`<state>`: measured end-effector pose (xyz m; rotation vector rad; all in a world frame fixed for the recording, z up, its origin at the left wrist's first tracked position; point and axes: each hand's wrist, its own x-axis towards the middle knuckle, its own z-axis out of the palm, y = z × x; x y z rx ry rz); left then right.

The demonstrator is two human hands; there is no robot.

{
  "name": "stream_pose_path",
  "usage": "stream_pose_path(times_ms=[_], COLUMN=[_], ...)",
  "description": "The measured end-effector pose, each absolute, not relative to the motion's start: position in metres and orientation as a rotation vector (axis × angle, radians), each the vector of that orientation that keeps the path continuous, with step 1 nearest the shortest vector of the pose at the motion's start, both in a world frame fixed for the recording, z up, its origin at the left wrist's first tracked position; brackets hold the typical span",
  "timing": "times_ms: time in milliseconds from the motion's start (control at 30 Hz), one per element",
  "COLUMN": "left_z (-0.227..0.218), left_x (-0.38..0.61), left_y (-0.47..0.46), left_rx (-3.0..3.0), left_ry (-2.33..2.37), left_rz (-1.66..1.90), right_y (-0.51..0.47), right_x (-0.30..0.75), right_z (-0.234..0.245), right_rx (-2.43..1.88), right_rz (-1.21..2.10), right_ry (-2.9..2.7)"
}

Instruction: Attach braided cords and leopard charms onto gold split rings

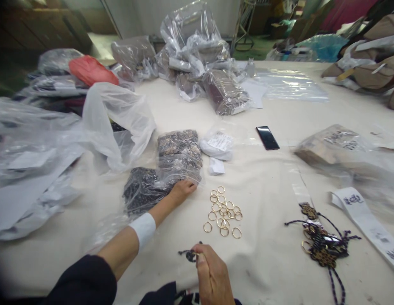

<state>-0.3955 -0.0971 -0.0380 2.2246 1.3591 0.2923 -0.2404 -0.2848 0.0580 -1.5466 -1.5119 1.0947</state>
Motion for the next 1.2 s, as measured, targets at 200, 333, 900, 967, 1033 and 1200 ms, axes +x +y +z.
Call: stream_pose_path(times_ms=[200, 333, 900, 967, 1033, 1200], left_z=[-0.032, -0.003, 0.01, 0.016, 0.023, 0.04], left_x=[-0.396, -0.388, -0.392, -0.4, -0.406, -0.415], left_y=[-0.089, -0.11, -0.266, -0.272, -0.277, -0.283], left_rx=[2.032, 1.772, 0.2, 0.26, 0.331, 0.543], left_ry=[1.399, 1.465, 1.225, 1.254, 1.248, 1.212], left_rz=[0.533, 0.823, 0.889, 0.833, 0.812, 0.778], right_y=[-0.284, -0.277, -0.263, -0.267, -0.27, -0.276], right_x=[-0.237, -0.23, -0.238, -0.242, -0.245, -0.252], right_z=[0.059, 0.066, 0.043, 0.042, 0.043, 0.047], right_rx=[-1.571, -1.629, -1.653, -1.653, -1.64, -1.512], right_rz=[1.071, 1.078, 1.136, 1.164, 1.171, 1.016], right_ry=[-1.478, -1.409, -1.661, -1.667, -1.689, -1.887])
